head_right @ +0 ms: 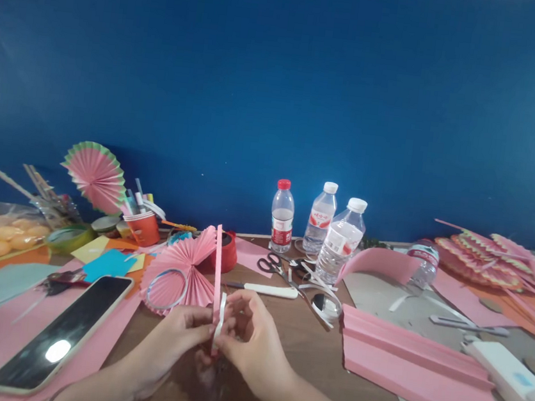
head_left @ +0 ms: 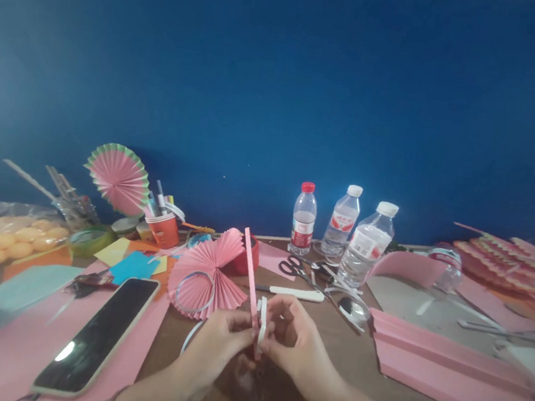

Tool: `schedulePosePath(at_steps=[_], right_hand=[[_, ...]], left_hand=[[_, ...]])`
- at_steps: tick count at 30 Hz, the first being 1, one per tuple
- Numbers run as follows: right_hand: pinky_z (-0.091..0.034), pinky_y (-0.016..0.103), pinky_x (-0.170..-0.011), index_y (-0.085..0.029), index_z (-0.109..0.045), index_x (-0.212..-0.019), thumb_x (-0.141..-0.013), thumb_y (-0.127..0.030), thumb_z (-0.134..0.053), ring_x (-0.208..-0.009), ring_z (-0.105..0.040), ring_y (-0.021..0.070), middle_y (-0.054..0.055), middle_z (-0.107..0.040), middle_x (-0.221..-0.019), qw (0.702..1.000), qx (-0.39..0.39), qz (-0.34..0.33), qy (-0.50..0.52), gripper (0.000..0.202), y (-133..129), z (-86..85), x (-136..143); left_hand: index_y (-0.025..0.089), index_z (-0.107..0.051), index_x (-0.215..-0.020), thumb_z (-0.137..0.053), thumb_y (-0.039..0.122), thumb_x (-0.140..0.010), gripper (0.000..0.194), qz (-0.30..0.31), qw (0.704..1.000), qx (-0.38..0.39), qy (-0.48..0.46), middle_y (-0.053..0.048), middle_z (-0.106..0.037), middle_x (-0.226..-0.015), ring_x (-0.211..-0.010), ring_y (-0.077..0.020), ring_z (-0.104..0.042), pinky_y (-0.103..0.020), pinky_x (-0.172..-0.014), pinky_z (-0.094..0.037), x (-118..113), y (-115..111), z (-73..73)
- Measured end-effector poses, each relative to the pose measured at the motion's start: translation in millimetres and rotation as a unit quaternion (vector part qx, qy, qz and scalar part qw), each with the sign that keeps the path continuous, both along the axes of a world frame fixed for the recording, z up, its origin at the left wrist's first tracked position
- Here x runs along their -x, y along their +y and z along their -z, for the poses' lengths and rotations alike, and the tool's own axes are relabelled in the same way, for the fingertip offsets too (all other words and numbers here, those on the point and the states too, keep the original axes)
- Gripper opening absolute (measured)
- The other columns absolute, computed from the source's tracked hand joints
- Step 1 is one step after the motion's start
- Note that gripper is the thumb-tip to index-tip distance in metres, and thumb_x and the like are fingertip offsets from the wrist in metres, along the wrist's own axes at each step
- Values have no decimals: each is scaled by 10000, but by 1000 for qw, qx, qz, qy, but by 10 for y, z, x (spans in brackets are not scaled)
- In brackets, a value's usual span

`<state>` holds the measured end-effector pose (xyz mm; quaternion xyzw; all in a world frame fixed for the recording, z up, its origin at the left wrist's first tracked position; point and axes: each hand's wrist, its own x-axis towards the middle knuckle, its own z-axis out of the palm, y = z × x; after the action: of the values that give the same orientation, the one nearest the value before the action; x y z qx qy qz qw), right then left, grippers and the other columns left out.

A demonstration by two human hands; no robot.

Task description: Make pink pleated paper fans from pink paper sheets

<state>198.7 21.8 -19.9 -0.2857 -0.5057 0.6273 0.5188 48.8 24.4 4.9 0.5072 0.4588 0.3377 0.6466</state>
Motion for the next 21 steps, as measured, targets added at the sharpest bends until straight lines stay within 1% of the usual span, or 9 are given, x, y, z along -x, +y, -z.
schedulePosePath(at_steps=[2,4,7,10,13,17,21], right_hand=[[-428,268,-628,-222,-449,-966,-652,-40,-648,-657,-543,103,-22,-554,-840,1000,-5,-13,13,414,-1,8,-8],[-433,271,-636,-224,-444,-982,-652,-53,-661,-668,-551,107,-19,-554,-845,1000,-6,-22,19,430,-11,15,-7],[-431,262,-642,-225,-452,-986,-652,-74,-678,-693,-552,106,-14,-541,-871,1000,-5,-12,13,431,-34,8,5],[-420,243,-614,-231,-459,-961,-644,-82,-683,-658,-539,89,-25,-522,-872,1000,4,1,5,416,-49,-29,17],[-399,221,-579,-230,-448,-936,-623,-74,-688,-605,-513,65,-39,-521,-856,1000,20,-9,12,424,-55,-64,23],[-391,221,-570,-224,-426,-947,-622,-70,-684,-589,-518,64,-38,-537,-843,999,31,-22,19,443,-56,-61,22],[-372,211,-557,-223,-419,-947,-635,-64,-673,-573,-504,69,-63,-536,-734,999,27,-22,12,433,-62,-23,18]], left_hand=[[111,-713,-848,-614,202,-702,198,0,999,-33,28,-23,-625,-571,-523,-131,-562,-219,-499,-466,11,20,3],[112,-711,-869,-589,190,-710,215,-5,998,-46,37,-23,-632,-576,-516,-132,-565,-224,-501,-468,20,29,9],[119,-707,-890,-553,164,-712,240,-9,999,-36,39,-27,-650,-606,-520,-128,-574,-218,-498,-467,23,25,10],[124,-705,-900,-555,174,-708,248,-12,999,-23,39,-33,-663,-633,-537,-134,-588,-215,-496,-470,15,14,0],[125,-702,-902,-557,171,-695,258,-16,999,-11,35,-33,-665,-638,-547,-137,-597,-213,-496,-473,7,9,-6],[115,-703,-872,-505,105,-656,294,-24,999,0,38,-28,-657,-606,-546,-133,-593,-212,-502,-476,7,0,-17],[113,-706,-841,-485,107,-652,291,-28,999,2,34,-25,-649,-581,-532,-126,-581,-209,-500,-470,10,-17,-26]])
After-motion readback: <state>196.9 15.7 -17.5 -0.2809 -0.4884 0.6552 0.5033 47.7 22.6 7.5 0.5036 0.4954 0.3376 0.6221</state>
